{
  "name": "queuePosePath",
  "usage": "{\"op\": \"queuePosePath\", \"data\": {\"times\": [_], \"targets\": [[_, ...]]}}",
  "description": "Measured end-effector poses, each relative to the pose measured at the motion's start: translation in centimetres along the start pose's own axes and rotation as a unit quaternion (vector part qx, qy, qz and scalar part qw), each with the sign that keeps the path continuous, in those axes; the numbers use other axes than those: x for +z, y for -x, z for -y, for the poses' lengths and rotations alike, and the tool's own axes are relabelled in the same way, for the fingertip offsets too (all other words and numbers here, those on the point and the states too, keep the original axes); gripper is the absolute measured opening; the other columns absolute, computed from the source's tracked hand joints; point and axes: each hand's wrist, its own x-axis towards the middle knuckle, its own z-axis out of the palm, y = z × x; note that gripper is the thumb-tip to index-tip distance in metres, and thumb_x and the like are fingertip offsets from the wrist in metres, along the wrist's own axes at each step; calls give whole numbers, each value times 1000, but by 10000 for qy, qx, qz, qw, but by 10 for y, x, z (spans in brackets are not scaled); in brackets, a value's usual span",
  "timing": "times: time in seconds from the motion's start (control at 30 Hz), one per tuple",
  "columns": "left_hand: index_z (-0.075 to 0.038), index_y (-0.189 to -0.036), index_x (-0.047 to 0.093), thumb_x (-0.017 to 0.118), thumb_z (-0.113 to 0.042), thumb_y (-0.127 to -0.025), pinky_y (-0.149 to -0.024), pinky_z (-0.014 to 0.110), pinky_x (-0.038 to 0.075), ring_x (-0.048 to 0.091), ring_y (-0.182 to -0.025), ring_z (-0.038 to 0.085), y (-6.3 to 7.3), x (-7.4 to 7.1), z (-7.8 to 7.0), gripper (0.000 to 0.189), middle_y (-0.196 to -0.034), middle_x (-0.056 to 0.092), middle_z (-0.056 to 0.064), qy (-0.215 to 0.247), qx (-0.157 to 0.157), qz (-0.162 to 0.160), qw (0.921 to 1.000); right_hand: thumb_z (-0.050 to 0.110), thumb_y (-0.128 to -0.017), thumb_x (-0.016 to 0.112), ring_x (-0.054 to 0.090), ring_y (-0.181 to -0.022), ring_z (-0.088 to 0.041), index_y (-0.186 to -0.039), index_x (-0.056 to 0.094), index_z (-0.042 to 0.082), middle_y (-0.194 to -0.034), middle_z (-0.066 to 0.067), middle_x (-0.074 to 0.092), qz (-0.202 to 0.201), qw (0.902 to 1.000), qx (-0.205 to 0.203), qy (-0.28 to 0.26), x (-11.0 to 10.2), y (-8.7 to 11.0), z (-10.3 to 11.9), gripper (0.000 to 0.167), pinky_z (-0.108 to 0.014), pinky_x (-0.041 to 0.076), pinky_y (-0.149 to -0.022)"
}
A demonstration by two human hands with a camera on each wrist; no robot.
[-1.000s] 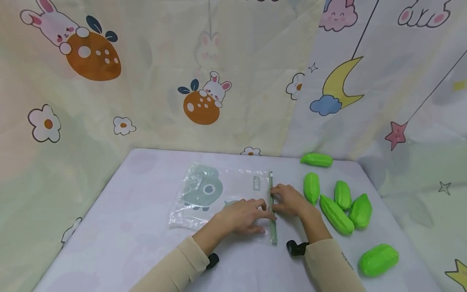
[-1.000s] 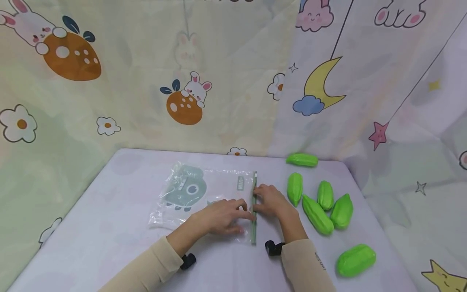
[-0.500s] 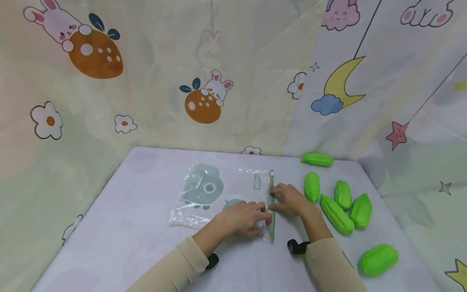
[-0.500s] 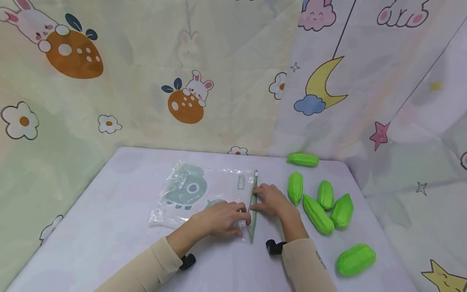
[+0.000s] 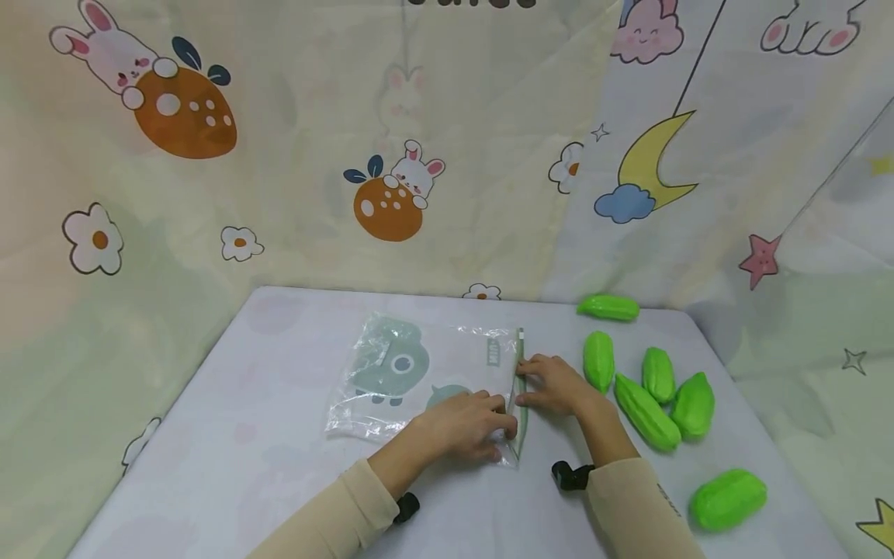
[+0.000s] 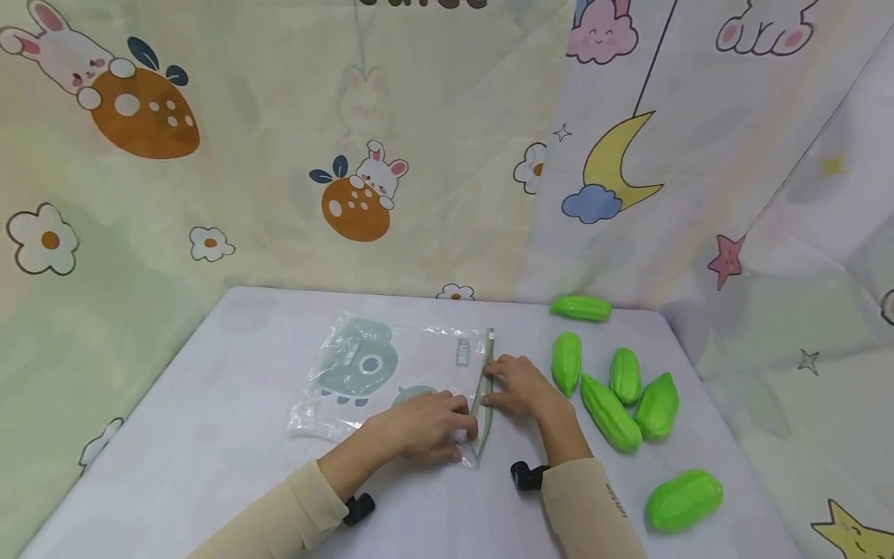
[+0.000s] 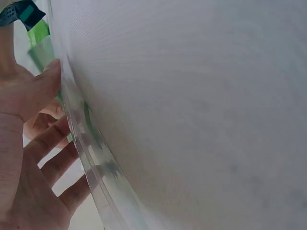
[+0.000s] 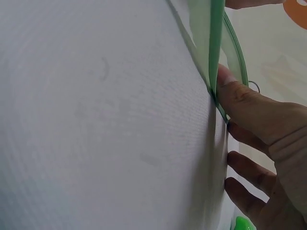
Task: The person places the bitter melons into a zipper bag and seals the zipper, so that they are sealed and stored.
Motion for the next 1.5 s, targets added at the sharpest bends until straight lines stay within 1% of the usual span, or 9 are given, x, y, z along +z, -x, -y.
{"op": "queuePosePath", "data": {"times": [0.33,0.47,0.63,0.8,0.93,1.07,1.23,1.37,1.5], "targets": [[-45,-136,61,74,-48,-92,-86,24,49,55,-107,11,3,6,0,46,-124,56,-9,-20,39,-116,9999,41,-86,82,59,-120,-39,-129,70,10,-131,-13,66,-56,10000,-80,-8,0,0,0,54,-57,45,-106],[-44,-135,61,74,-48,-92,-100,32,50,54,-125,16,6,9,0,45,-138,55,-7,152,-122,-90,9998,42,-86,82,59,-120,-39,-129,70,10,-133,-15,65,-81,9999,-90,-42,0,0,0,55,-57,46,-105],[-40,-132,61,74,-48,-91,-114,45,43,43,-145,25,11,9,1,43,-151,51,-4,559,-393,-63,9976,42,-86,82,58,-121,-40,-131,69,10,-136,-15,64,-66,10000,-6,-40,0,0,3,57,-57,46,-105],[-37,-124,60,76,-52,-88,-110,42,45,50,-137,17,13,11,4,42,-141,55,-9,766,-555,-211,9953,41,-87,82,57,-123,-40,-131,69,10,-137,-15,63,-39,10000,58,-41,0,0,5,56,-57,45,-106],[-33,-122,59,76,-54,-88,-98,34,51,59,-116,11,15,12,8,44,-127,59,-10,817,-593,-354,9943,41,-87,82,58,-120,-39,-131,69,9,-132,-14,65,-80,10000,-12,0,1,0,5,56,-56,47,-104],[-30,-122,56,76,-56,-87,-88,30,53,60,-100,9,18,13,12,48,-118,58,-11,960,-674,-461,9920,40,-87,82,58,-117,-38,-131,69,9,-130,-13,66,-131,9999,-58,24,1,0,3,56,-56,47,-103],[-30,-125,55,74,-56,-89,-94,33,53,61,-107,11,21,17,15,48,-124,59,-11,1139,-765,-522,9892,39,-87,82,57,-118,-38,-133,68,10,-131,-13,65,-115,9999,110,-41,2,2,2,56,-56,47,-103],[-32,-127,58,72,-54,-92,-103,35,50,60,-119,14,24,23,19,43,-131,61,-10,1184,-597,-572,9895,39,-87,82,56,-121,-38,-132,69,12,-134,-13,64,-78,9996,236,-97,4,3,2,54,-56,46,-105],[-31,-123,59,74,-50,-91,-99,32,51,60,-112,10,25,28,24,41,-123,61,-12,1194,-484,-735,9889,40,-88,81,56,-122,-39,-130,70,13,-136,-13,63,-73,9997,215,-66,4,4,2,52,-56,46,-106]]}}
